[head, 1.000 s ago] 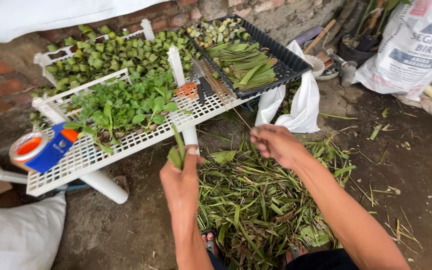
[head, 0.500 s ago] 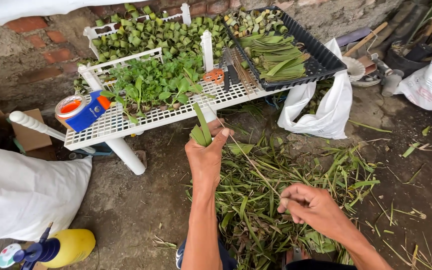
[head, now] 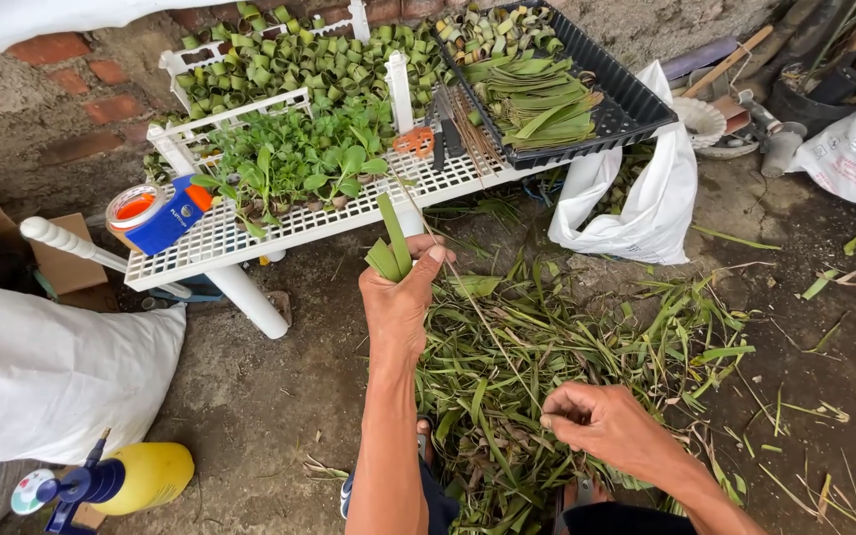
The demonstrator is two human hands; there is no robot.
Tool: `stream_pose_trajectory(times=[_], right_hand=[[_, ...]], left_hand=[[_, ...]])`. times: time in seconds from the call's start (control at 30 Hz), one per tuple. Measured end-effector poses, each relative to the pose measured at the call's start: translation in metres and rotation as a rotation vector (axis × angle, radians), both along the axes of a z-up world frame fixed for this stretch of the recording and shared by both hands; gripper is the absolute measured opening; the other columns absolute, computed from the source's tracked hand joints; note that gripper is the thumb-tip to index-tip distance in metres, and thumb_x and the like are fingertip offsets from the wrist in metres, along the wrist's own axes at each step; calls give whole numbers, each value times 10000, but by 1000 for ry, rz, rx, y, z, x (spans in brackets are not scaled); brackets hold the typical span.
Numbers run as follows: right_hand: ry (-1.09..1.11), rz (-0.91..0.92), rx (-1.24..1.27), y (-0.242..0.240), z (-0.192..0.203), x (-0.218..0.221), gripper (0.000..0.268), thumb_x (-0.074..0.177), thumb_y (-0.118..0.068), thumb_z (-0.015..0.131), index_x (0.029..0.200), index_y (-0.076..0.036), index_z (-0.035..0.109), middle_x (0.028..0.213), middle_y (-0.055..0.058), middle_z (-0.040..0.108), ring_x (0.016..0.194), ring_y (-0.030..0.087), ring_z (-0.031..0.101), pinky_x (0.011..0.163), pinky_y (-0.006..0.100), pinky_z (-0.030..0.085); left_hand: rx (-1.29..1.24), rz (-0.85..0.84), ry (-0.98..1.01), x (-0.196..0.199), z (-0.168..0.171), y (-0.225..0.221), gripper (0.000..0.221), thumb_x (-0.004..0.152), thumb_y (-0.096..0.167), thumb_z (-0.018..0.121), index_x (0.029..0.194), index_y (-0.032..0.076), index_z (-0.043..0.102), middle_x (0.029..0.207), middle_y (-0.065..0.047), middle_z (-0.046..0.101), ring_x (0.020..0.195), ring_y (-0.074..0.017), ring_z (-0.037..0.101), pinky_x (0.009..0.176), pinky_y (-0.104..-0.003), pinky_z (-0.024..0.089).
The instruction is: Preparing and trimming long green leaves by stripping fibers and using a small knife to cut them to size.
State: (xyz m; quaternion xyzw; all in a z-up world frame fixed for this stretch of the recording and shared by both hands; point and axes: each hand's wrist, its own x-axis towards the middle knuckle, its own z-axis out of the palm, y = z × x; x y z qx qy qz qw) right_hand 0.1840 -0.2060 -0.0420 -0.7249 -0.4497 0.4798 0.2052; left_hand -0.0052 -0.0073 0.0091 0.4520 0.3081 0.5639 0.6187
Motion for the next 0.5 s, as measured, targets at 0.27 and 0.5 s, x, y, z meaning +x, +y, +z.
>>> stream_pose_trajectory(times=[0.27, 0.5], right_hand=[[-23, -18, -16, -5, 15, -1, 193, 909, -211, 782, 1086, -183, 854, 913, -15, 798, 751, 113, 691, 725, 240, 585], [77, -35, 135, -11, 26, -7, 107, 892, -143, 822, 969, -97, 878, 704, 12, 689, 626, 123, 564, 598, 263, 474]], left_hand=[[115, -18, 31, -13, 4, -5, 149, 920, 182, 734, 1005, 59, 732, 781, -88, 742, 449, -62, 300, 992, -487, 575], [17, 9, -45, -23, -2, -3, 187, 928, 168, 734, 1039, 19, 718, 826, -145, 737, 451, -77, 258, 477, -261, 241]])
